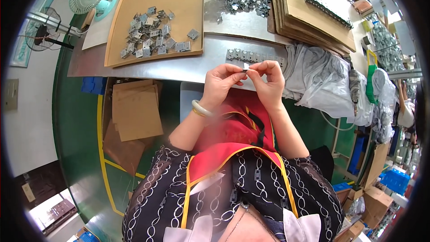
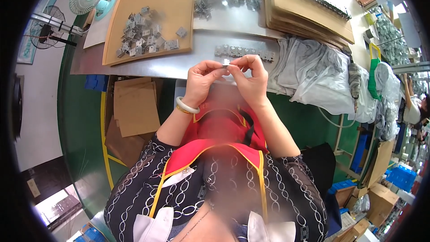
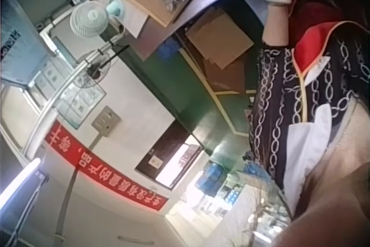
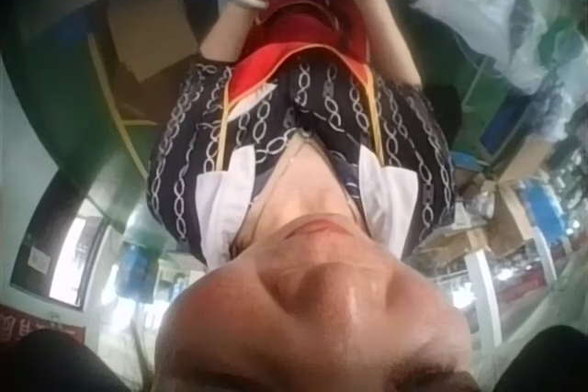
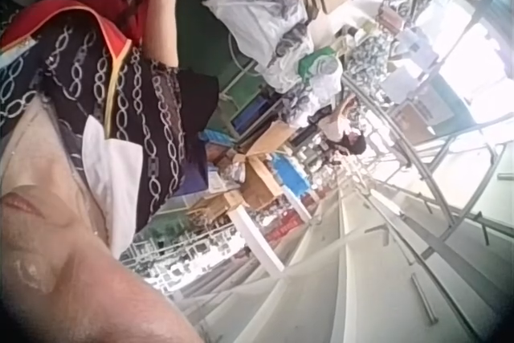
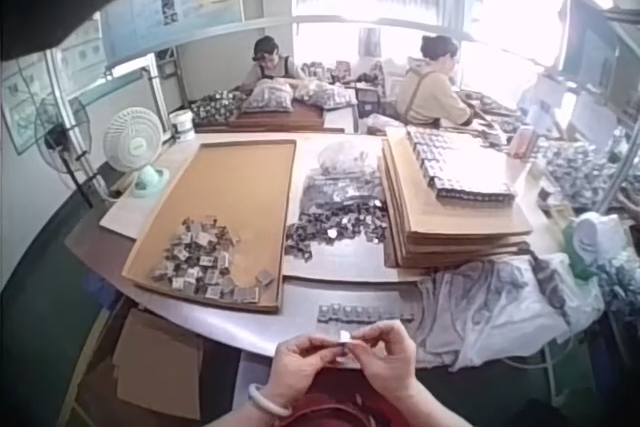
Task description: The person assembles small metal components into plastic housings by hand, taking parts from storage trays and cardboard inserts at a factory workbench.
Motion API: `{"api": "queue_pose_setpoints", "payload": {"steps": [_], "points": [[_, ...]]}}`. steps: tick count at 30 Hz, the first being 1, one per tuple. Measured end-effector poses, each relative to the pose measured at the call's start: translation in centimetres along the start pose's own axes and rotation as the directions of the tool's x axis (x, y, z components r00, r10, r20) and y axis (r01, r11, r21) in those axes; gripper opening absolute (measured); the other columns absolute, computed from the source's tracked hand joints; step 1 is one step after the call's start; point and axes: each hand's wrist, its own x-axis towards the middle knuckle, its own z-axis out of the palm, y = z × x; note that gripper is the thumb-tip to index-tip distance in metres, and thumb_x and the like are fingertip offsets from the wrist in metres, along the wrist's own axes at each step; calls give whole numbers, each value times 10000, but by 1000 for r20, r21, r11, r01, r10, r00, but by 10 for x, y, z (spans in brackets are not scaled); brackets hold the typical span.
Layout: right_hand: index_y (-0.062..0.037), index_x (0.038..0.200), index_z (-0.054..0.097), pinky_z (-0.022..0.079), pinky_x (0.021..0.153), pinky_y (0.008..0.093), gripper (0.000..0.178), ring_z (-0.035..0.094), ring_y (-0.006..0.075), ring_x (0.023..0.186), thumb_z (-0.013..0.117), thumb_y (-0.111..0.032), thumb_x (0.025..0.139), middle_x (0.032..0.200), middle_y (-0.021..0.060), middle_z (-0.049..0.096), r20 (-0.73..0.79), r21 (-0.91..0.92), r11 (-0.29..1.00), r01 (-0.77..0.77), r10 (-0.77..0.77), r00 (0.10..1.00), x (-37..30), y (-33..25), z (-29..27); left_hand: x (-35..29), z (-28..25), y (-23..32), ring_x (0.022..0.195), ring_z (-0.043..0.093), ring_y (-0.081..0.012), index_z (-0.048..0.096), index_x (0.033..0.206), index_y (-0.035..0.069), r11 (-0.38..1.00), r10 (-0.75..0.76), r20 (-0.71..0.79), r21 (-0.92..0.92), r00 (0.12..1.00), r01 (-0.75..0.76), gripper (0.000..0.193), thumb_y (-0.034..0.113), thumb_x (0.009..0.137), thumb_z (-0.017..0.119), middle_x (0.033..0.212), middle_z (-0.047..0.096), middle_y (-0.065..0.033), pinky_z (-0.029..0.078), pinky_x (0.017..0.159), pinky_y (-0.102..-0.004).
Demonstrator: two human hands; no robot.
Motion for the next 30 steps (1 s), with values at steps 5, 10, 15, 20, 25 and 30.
{"api": "queue_pose_setpoints", "payload": {"steps": [5, 10, 15, 20, 25, 30], "points": [[-26, 1071, 704, 542, 807, 315, 296, 695, 206, 919, 809, 1, 795, 1055, 93, 736, 221, -344, 910, 232, -161, 962, 8, -22, -8, -8, -14, 10, 912, 702, -115, 736, 1060, -12, 968, -34, 36, 248, 999, 24, 129, 27, 937, 730, 976, 758, -75, 557, 803, -259], [-20, 1055, 702, 576, 789, 369, 275, 724, 229, 905, 802, 0, 800, 971, 99, 749, 339, -386, 842, 378, -251, 907, 3, -17, -9, -14, -11, 24, 884, 679, -113, 754, 1065, -15, 851, -47, 85, 526, 995, -5, 158, 17, 921, 697, 1005, 752, -80, 550, 796, -273], [-31, 1061, 608, 547, 785, 306, 311, 727, 158, 847, 800, -6, 818, 1001, 98, 784, 181, -245, 969, 35, 10, 983, -9, -9, -5, 3, -27, 38, 870, 695, -166, 755, 1074, 6, 781, -33, 157, 620, 987, -73, 168, 35, 925, 683, 980, 744, -110, 563, 787, -309], [-43, 1070, 549, 520, 767, 278, 363, 709, 122, 838, 809, -20, 818, 991, 97, 795, 125, -265, 963, -39, 75, 989, -10, -7, -10, 76, -90, 77, 1027, 688, -344, 747, 1107, 65, 43, 311, 265, 955, 913, -293, 272, 63, 836, 725, 1098, 736, -142, 560, 890, -419], [-53, 1067, 540, 500, 738, 273, 372, 687, 107, 819, 812, -24, 815, 970, 90, 799, 98, -280, 959, -51, 81, 992, -12, -5, -15, 126, -129, 92, 1028, 703, -311, 753, 1084, 35, 88, 93, 261, 959, 961, -269, 299, 22, 785, 761, 1123, 740, -122, 568, 915, -380], [-59, 1065, 538, 489, 741, 271, 370, 674, 99, 822, 810, -24, 816, 976, 91, 799, 83, -246, 967, -70, 93, 992, -12, -4, -18, 158, -140, 102, 964, 729, -237, 761, 1080, 12, 288, -175, 129, 955, 976, -75, 208, 80, 896, 691, 1070, 760, -145, 575, 847, -323]]}}
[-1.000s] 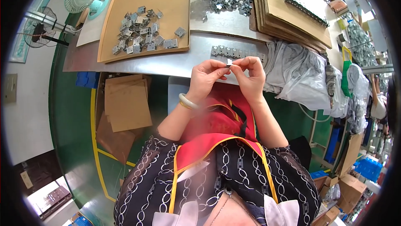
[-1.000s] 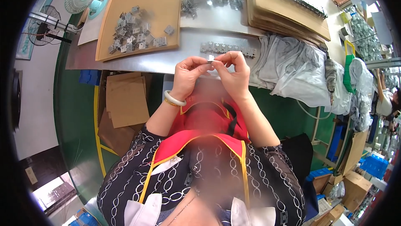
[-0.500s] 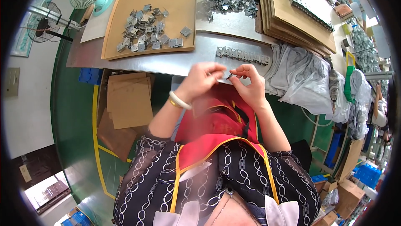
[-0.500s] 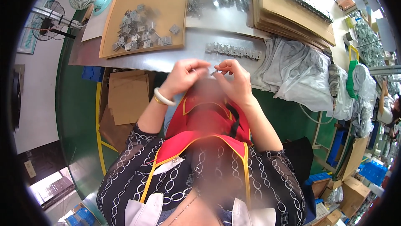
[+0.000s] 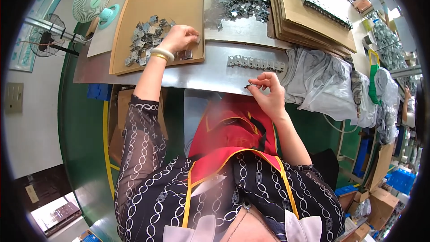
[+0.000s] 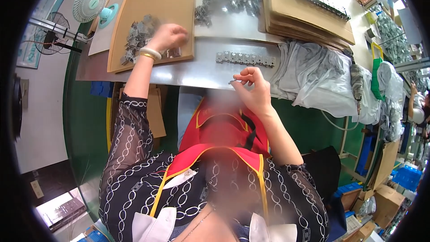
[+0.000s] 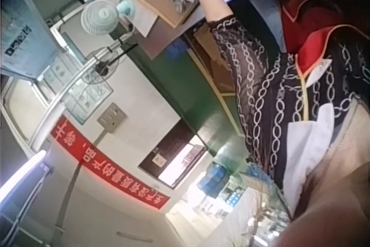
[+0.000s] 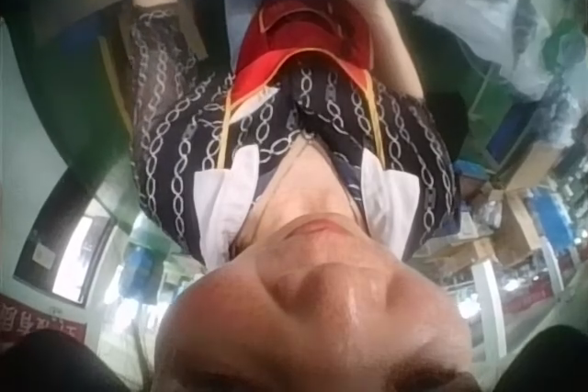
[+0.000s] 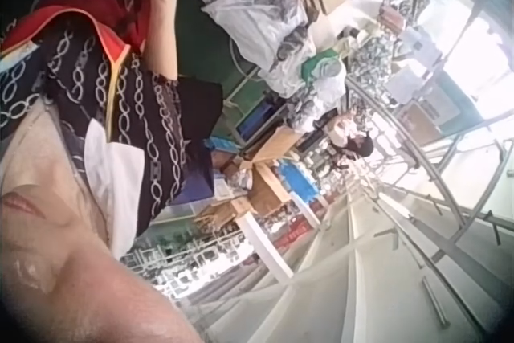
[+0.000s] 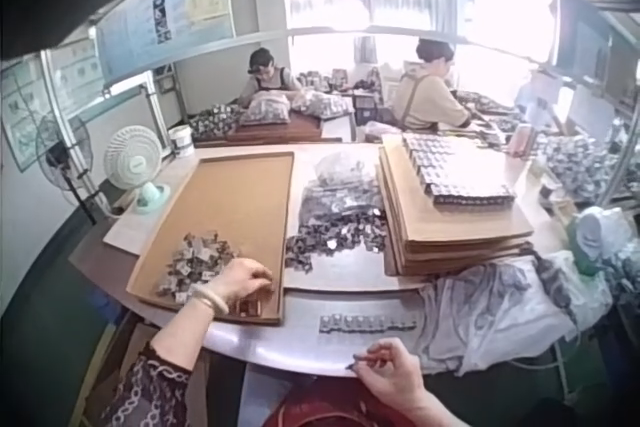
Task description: The person assembles small metal components into plastic housings by hand, taking parts from storage trays and cardboard inserts at a factory workbench.
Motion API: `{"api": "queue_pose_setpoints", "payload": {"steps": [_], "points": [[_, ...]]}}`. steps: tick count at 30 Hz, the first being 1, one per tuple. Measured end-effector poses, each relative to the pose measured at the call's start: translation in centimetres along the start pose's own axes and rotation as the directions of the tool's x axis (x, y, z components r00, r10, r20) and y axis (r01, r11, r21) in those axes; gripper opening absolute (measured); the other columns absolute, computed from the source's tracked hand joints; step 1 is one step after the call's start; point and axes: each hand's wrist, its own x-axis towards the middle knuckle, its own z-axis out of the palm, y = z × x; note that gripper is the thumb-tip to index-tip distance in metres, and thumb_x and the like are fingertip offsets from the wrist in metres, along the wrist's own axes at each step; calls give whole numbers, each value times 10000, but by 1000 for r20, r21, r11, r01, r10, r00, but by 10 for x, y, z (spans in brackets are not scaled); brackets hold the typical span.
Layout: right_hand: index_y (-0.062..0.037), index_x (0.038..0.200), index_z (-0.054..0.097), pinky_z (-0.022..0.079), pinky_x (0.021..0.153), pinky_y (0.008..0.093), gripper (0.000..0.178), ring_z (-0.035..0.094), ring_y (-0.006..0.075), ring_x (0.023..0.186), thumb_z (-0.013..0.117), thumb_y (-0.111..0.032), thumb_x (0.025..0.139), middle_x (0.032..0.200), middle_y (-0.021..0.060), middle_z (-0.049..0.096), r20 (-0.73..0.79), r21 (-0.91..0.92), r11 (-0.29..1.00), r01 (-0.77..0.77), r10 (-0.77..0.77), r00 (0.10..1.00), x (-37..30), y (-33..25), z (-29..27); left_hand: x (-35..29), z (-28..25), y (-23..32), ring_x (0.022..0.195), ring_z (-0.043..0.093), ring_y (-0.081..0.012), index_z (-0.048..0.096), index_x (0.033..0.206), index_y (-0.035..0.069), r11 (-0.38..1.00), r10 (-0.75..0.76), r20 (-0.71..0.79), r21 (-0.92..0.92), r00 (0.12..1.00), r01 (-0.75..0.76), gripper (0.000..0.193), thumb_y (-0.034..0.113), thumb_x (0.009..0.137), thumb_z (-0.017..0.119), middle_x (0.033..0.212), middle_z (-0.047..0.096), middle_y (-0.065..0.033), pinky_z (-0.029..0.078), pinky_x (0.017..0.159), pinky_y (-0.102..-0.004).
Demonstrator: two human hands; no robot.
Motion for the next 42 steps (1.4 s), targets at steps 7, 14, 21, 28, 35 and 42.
{"api": "queue_pose_setpoints", "payload": {"steps": [7, 14, 21, 28, 35, 42], "points": [[-55, 1067, 533, 485, 746, 272, 364, 670, 100, 827, 803, -21, 825, 989, 90, 794, -29, 18, 1000, 18, -17, 999, 3, 4, -3, 32, -7, -21, 1037, 714, -259, 731, 1183, 20, 999, 38, -9, 29, 999, -38, 318, 224, 940, 715, 1081, 759, -164, 546, 948, -352], [-58, 1077, 533, 481, 726, 247, 352, 646, 63, 831, 804, -29, 853, 990, 83, 784, -78, 91, 987, -133, 140, 987, 8, 17, -3, 4, 15, -1, 1081, 709, -224, 704, 1224, 6, 999, -3, -75, 38, 997, 6, 365, 99, 873, 738, 1202, 725, -157, 568, 943, -350], [-55, 1089, 527, 497, 699, 213, 353, 655, 61, 826, 806, -42, 872, 972, 101, 780, -99, 158, 955, -250, 267, 959, 26, 11, 0, -59, 60, 75, 1002, 718, -223, 699, 1221, 67, 924, 302, -369, -111, 879, -365, 355, 47, 869, 746, 1073, 740, -100, 590, 881, -338], [-51, 1061, 537, 501, 685, 222, 349, 651, 52, 786, 821, -64, 859, 943, 89, 789, -138, 150, 965, -215, 236, 962, 29, -16, 11, -102, 124, 102, 875, 735, -251, 723, 1113, 34, 914, 268, -419, -175, 868, -366, 334, 37, 792, 814, 1020, 738, -148, 596, 792, -353], [-48, 1045, 555, 517, 675, 257, 356, 705, 104, 777, 832, -88, 826, 920, 99, 790, -185, -57, 994, -91, 79, 979, 17, -18, 19, -111, 164, 116, 928, 757, -223, 724, 1092, -5, 908, 123, -486, -296, 865, -295, 310, -20, 795, 814, 1046, 751, -138, 623, 832, -324], [-47, 1037, 551, 558, 659, 310, 351, 731, 168, 761, 823, -102, 823, 910, 121, 779, -184, -144, 988, -53, 26, 983, 15, -12, 22, -110, 176, 122, 967, 749, -280, 695, 1110, 4, 899, 118, -517, -307, 847, -313, 301, -52, 820, 755, 1096, 738, -161, 624, 855, -357]]}}
